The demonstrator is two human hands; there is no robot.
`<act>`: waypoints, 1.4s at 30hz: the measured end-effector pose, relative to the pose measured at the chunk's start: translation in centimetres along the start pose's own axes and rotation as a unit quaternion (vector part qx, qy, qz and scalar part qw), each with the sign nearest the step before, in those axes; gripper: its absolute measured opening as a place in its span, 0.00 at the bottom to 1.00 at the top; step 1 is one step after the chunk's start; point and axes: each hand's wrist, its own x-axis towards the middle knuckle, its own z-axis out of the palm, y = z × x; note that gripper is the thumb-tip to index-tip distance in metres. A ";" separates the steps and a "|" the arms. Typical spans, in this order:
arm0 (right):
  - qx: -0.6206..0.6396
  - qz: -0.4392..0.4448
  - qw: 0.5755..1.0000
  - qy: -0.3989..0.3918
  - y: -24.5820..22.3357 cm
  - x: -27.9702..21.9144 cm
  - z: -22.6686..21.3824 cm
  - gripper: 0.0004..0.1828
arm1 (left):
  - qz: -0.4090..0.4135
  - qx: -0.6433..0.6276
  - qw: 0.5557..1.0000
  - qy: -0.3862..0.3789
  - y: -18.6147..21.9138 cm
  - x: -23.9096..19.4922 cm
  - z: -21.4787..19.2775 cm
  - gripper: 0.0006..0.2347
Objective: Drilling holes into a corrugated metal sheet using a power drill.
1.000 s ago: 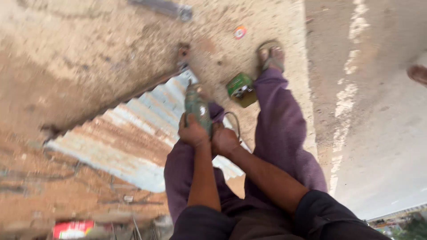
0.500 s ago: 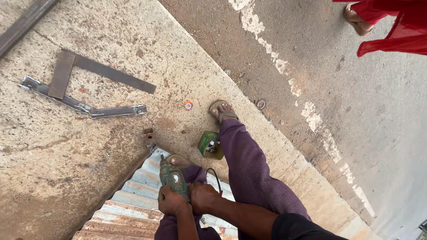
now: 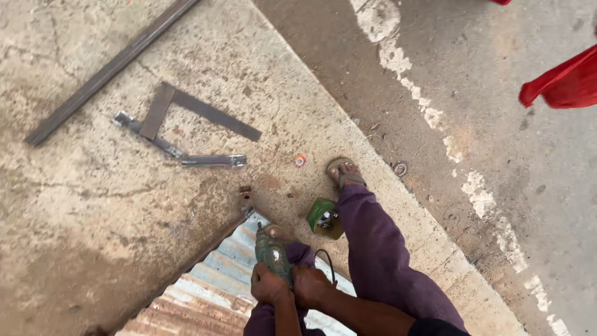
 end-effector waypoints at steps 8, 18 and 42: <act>-0.061 -0.012 0.996 0.064 0.7 1.1 1.8 0.33 | 0.024 -0.027 0.999 -0.003 -1.0 1.0 -0.1 0.18; -0.100 0.026 0.994 0.040 0.2 0.7 0.5 0.34 | 0.024 -0.031 0.999 -0.013 -2.9 1.5 0.9 0.20; -0.062 -0.012 0.992 0.108 2.4 1.4 0.7 0.38 | 0.052 -0.005 0.998 0.041 -3.0 0.5 2.6 0.20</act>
